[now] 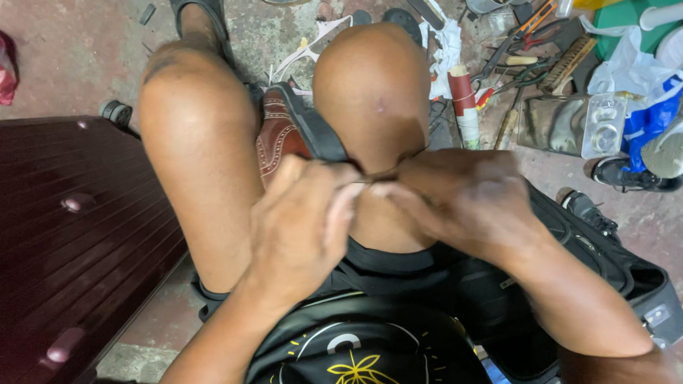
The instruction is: The person is repairing a brown leather shoe by stitching the sole to the upper part using a needle and thread. They repeatedly push the needle through the sole and pull the thread to secure the seam.
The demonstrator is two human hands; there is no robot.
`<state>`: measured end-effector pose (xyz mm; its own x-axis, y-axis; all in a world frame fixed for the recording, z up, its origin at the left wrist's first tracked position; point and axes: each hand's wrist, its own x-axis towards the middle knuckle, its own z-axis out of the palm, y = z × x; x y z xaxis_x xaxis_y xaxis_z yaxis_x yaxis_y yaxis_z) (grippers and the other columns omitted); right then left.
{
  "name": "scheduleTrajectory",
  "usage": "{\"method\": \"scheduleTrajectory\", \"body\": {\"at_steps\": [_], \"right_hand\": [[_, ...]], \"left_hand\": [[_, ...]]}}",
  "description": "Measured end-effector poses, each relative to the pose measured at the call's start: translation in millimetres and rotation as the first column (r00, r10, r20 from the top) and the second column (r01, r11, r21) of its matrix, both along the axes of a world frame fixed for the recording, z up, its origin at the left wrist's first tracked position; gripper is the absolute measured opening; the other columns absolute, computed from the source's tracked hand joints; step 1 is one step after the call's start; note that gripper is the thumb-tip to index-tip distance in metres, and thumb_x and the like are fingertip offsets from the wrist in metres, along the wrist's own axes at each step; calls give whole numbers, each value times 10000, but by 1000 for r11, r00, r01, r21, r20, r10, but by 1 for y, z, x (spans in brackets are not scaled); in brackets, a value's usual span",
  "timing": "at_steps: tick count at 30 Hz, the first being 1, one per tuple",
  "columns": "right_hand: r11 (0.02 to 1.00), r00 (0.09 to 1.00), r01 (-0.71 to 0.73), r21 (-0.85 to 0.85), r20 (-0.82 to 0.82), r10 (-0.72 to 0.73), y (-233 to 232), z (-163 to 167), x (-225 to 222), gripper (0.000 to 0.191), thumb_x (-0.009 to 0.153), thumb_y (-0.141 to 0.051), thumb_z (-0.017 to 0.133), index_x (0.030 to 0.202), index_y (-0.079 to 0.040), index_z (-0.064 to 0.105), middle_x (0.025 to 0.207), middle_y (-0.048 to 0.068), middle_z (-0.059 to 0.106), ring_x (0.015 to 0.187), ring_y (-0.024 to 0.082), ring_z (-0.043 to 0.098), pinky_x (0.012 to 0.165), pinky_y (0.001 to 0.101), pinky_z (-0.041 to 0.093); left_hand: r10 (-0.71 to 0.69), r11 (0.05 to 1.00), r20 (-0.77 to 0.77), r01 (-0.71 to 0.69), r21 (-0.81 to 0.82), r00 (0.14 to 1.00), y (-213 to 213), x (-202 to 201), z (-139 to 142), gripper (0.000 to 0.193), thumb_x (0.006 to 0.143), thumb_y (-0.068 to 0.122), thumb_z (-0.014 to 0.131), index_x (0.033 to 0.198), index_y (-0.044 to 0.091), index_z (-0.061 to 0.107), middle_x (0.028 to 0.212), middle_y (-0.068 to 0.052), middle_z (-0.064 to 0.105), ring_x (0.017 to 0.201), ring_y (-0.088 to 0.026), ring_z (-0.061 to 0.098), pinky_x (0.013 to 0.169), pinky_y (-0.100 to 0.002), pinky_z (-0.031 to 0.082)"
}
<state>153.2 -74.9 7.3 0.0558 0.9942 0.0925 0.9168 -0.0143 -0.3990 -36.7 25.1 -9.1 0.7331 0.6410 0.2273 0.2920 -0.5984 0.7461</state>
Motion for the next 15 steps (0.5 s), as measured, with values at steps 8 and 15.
{"method": "scheduleTrajectory", "body": {"at_steps": [8,15], "right_hand": [[982,982,32,188,-187,3,1,-33,-21,287,880,-247,830,1064,-63,709,1024,101,656,812,223,692,671,338,555],[993,702,54,-105,-703,-113,-11,-5,-8,122,927,-76,759,993,-55,659,914,40,671,791,123,663,710,258,522]], "left_hand": [[266,667,214,-20,-744,940,10,-26,4,306,1052,51,616,1351,25,555,912,-5,632,802,-93,590,787,-281,530],[-67,784,9,58,-618,998,21,-19,10,514,932,35,665,1428,61,531,1044,-23,707,732,-86,679,634,-261,583]]}}
